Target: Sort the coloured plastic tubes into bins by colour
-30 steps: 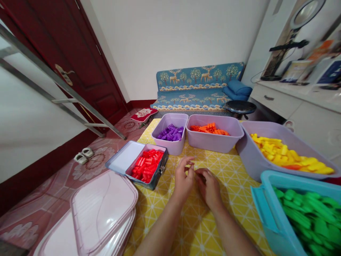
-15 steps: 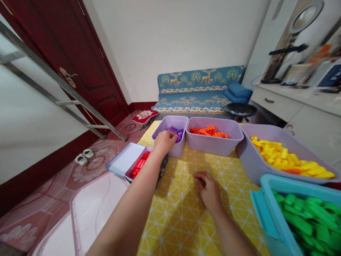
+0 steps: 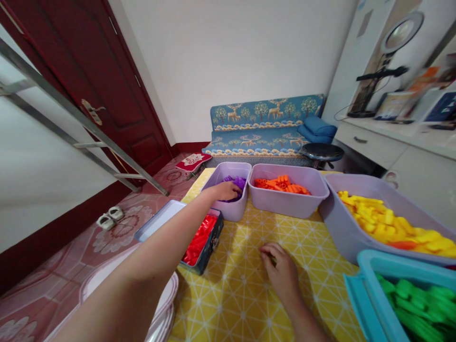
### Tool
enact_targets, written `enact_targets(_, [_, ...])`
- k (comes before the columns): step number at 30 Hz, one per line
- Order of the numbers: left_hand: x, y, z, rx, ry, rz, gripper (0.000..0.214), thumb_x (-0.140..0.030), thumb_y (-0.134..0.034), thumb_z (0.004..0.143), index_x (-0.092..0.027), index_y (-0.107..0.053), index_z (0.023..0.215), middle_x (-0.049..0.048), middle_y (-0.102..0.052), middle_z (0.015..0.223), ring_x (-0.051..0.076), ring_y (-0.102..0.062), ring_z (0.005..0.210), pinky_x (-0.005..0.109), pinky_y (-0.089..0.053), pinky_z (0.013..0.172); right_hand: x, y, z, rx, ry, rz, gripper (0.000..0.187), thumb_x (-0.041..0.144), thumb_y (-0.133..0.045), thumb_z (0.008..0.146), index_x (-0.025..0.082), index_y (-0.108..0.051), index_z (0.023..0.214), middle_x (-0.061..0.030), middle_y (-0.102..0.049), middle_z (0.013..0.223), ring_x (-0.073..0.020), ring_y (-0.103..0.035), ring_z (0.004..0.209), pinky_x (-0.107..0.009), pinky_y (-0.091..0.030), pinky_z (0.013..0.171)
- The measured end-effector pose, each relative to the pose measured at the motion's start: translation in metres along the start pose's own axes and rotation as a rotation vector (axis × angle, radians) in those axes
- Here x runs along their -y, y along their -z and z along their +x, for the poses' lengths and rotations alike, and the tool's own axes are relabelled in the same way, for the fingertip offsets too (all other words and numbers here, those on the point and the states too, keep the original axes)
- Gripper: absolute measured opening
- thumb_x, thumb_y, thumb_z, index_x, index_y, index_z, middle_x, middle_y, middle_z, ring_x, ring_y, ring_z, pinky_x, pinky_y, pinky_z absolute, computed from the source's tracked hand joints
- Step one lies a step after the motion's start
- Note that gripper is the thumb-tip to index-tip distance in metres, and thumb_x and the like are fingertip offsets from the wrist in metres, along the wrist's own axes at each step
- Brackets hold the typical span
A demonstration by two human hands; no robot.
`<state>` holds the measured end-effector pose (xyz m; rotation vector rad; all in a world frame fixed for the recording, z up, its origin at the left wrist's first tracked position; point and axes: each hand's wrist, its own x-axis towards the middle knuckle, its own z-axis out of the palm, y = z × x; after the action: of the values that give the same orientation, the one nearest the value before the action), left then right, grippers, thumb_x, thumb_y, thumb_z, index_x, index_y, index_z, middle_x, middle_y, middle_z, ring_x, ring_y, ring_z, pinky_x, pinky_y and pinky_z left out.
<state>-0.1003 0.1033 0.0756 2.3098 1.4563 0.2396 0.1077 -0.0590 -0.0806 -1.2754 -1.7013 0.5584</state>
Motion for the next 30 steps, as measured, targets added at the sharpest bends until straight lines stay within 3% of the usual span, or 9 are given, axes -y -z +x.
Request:
enact_targets(3, [0.017,-0.005,0.015,-0.008,0.029,0.036,0.032,-0.011,-0.061,0.068,-0.020,-0.073,0.096,0.0072,-0.070,0.108,0.024,-0.060,0.102,0.028,-0.042,0.092,0.001,0.001,0.000,0.008,0.001,0.000,0.014,0.022,-0.051,0.083,0.024,-0.065,0.085,-0.0034,-0.067,0.090,-0.0199,-0.061,0.086,-0.035,-0.048,0.078])
enact_targets(7, [0.034,-0.005,0.020,-0.043,0.044,0.075,0.040,-0.012,-0.061,0.070,-0.019,-0.069,0.109,0.0076,-0.067,0.115,0.024,-0.061,0.104,0.031,-0.043,0.094,0.004,0.003,-0.001,0.034,-0.020,-0.003,0.015,0.021,-0.050,0.084,0.023,-0.065,0.086,-0.0035,-0.066,0.091,-0.0188,-0.061,0.086,-0.033,-0.048,0.079])
enact_targets(10, [0.040,0.005,0.010,-0.115,0.050,0.108,0.038,-0.013,-0.056,0.076,-0.017,-0.068,0.113,0.0089,-0.067,0.116,0.026,-0.060,0.108,0.034,-0.040,0.098,0.003,0.003,0.000,0.045,-0.016,-0.007,0.016,0.022,-0.048,0.085,0.022,-0.064,0.087,-0.0039,-0.066,0.092,-0.0187,-0.061,0.087,-0.033,-0.048,0.079])
enact_targets(13, [0.040,0.017,-0.018,-0.166,-0.006,0.142,0.035,-0.015,-0.055,0.079,-0.017,-0.068,0.112,0.0075,-0.069,0.112,0.024,-0.061,0.105,0.032,-0.043,0.096,0.000,0.003,0.001,0.051,0.004,-0.001,0.016,0.025,-0.048,0.086,0.022,-0.064,0.087,-0.0041,-0.066,0.091,-0.0187,-0.061,0.088,-0.033,-0.049,0.080])
enact_targets(17, [0.035,0.030,-0.094,-0.181,-0.178,0.156,0.032,-0.014,-0.054,0.081,-0.017,-0.069,0.110,0.0079,-0.069,0.109,0.020,-0.062,0.102,0.031,-0.045,0.094,-0.001,0.005,0.001,0.051,0.027,0.002,0.017,0.028,-0.048,0.085,0.024,-0.064,0.087,-0.0039,-0.066,0.092,-0.0188,-0.061,0.089,-0.033,-0.049,0.081])
enact_targets(20, [0.026,0.031,-0.168,-0.134,-0.199,0.139,0.035,-0.017,-0.052,0.084,-0.019,-0.064,0.117,0.0098,-0.065,0.118,0.020,-0.059,0.107,0.032,-0.044,0.096,-0.003,0.005,0.002,0.051,0.032,-0.017,0.018,0.032,-0.049,0.084,0.023,-0.065,0.086,-0.0040,-0.067,0.092,-0.0193,-0.062,0.088,-0.034,-0.048,0.081])
enact_targets(23, [0.019,0.021,-0.241,-0.109,-0.061,0.127,0.037,-0.022,-0.054,0.086,-0.023,-0.060,0.122,0.0102,-0.061,0.124,0.021,-0.059,0.110,0.036,-0.044,0.098,-0.004,0.005,0.002,0.052,0.039,-0.030,0.020,0.034,-0.048,0.083,0.023,-0.065,0.086,-0.0043,-0.067,0.092,-0.0194,-0.062,0.087,-0.033,-0.048,0.081])
enact_targets(26, [0.021,-0.002,-0.306,-0.065,0.062,0.127,0.040,-0.029,-0.058,0.084,-0.026,-0.059,0.124,0.0092,-0.058,0.129,0.023,-0.056,0.115,0.038,-0.044,0.100,-0.006,0.005,0.002,0.052,0.047,-0.027,0.021,0.036,-0.049,0.083,0.023,-0.065,0.087,-0.0042,-0.067,0.092,-0.0192,-0.062,0.087,-0.033,-0.049,0.080])
enact_targets(30, [0.042,-0.036,-0.372,-0.177,0.316,0.195,0.041,-0.035,-0.058,0.083,-0.028,-0.059,0.123,0.0111,-0.050,0.138,0.027,-0.054,0.120,0.041,-0.047,0.098,-0.009,0.007,0.001,0.065,0.043,-0.030,0.022,0.037,-0.049,0.083,0.023,-0.065,0.088,-0.0041,-0.067,0.093,-0.0192,-0.062,0.088,-0.032,-0.049,0.079])
